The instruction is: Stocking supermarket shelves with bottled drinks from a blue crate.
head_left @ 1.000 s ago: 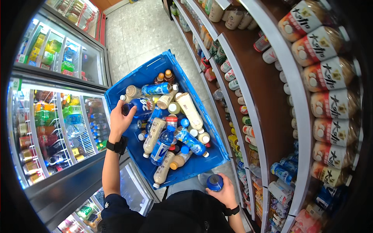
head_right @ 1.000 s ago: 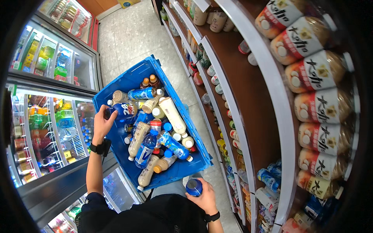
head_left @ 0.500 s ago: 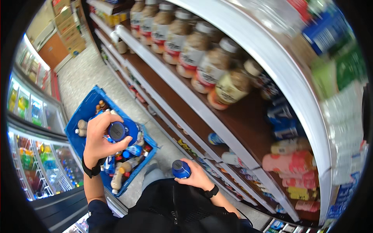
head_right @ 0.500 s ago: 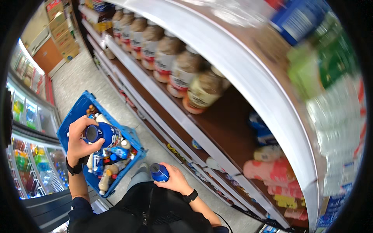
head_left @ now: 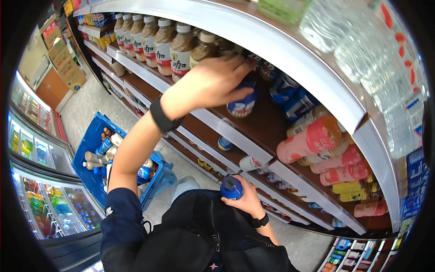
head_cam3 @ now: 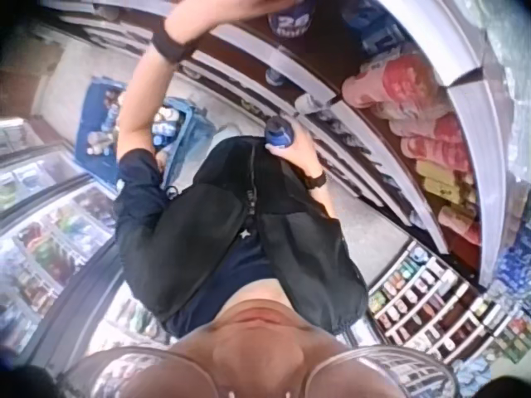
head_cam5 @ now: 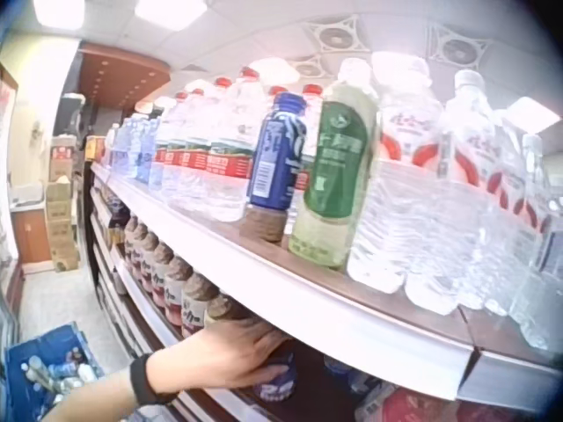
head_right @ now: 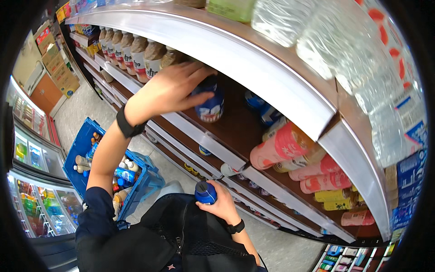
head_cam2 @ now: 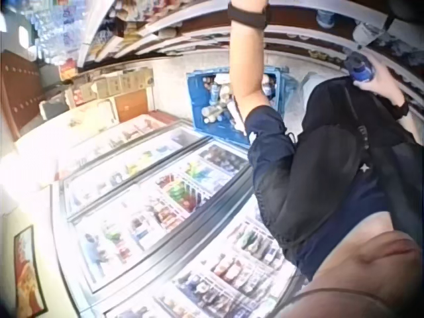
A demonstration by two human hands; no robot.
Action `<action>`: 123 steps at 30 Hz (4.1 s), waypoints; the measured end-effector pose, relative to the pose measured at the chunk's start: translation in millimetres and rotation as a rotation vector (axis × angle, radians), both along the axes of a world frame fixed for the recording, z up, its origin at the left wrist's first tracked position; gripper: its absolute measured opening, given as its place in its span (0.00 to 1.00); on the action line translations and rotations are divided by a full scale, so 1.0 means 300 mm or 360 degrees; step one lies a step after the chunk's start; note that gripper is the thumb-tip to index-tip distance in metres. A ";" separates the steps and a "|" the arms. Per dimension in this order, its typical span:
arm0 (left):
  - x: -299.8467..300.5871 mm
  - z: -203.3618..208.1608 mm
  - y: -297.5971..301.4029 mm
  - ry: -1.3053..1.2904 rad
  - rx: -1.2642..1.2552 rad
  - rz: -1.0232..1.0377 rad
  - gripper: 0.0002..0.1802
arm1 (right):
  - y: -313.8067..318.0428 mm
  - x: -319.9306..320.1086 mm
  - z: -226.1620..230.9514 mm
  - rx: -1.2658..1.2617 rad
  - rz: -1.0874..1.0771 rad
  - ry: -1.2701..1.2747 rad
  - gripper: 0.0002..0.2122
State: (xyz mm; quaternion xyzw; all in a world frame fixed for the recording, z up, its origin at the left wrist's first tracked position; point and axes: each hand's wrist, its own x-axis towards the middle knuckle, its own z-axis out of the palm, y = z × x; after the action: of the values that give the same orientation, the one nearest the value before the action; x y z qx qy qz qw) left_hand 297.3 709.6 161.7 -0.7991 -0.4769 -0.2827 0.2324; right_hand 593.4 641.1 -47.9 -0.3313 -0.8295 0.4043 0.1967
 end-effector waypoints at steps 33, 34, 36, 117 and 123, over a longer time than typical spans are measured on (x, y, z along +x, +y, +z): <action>0.055 -0.283 0.351 -0.0097 -0.1033 0.0155 0.40 | 0.152 -0.198 0.308 -0.0136 -0.0257 0.0607 0.37; 0.043 -0.291 0.364 -0.0119 -0.1030 0.0160 0.40 | 0.158 -0.217 0.324 -0.0210 -0.0279 0.0665 0.37; 0.008 -0.310 0.393 -0.0084 -0.1126 0.0163 0.41 | 0.183 -0.246 0.368 -0.0161 -0.0316 0.0630 0.37; -0.174 -0.563 0.167 -0.0917 -0.0104 0.0096 0.08 | 0.637 -0.689 0.496 0.1705 -0.1190 -0.0570 0.24; -0.127 -0.513 0.182 -0.0816 -0.0434 0.0157 0.13 | 0.764 -0.618 0.623 0.2184 -0.1203 -0.0354 0.31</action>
State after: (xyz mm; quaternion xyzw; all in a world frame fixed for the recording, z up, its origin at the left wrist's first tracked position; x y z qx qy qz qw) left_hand 259.2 764.2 7.9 -0.7014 -0.5918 -0.3971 0.0083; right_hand 407.9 870.4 139.0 -0.4337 -0.7396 -0.3274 0.3971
